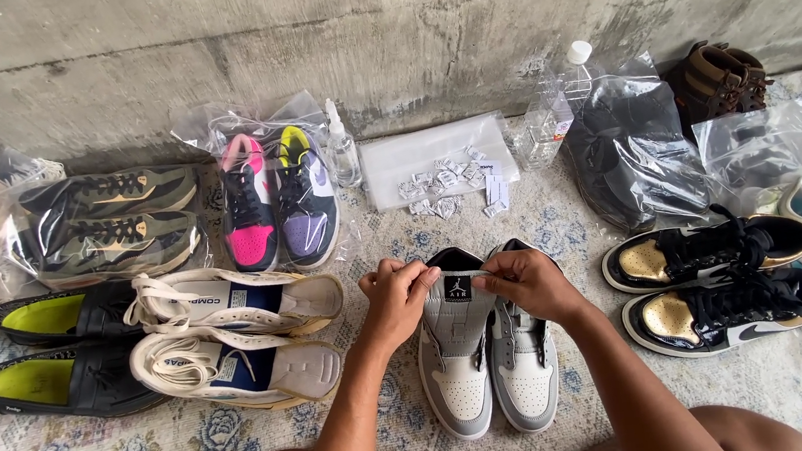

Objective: The person sits on a rug and cleans a pair of white and grey sneakers. They wipe the exterior of the shoes with a cloth, then remove the insoles to clean the interior surfaces. The person also removes the laces from one shoe and wipes the inside tongue area.

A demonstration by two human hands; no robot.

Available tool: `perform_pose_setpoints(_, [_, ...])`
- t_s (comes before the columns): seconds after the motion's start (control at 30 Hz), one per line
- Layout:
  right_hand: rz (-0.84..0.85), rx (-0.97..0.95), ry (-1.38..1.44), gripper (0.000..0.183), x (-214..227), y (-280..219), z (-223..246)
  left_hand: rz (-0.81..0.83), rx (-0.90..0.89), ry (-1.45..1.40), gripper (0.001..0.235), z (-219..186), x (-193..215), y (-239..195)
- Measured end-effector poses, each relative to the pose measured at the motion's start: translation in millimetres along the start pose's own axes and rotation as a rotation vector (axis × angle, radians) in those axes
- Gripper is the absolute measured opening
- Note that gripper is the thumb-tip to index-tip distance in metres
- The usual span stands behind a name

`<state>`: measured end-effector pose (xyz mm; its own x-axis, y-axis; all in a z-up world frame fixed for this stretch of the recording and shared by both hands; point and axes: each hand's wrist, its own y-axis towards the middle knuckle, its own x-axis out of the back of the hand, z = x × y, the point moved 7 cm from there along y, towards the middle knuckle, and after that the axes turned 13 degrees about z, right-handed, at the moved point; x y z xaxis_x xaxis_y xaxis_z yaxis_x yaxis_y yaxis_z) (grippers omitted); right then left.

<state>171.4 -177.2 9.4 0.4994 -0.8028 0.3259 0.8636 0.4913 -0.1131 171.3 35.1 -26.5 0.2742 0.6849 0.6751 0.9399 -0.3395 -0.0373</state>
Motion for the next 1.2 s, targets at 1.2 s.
perform_pose_setpoints(1.2, [0.116,0.074,-0.171,0.033,-22.7,-16.0,30.0,0.292,-0.185,-0.071,0.050,-29.3,14.1,-23.1])
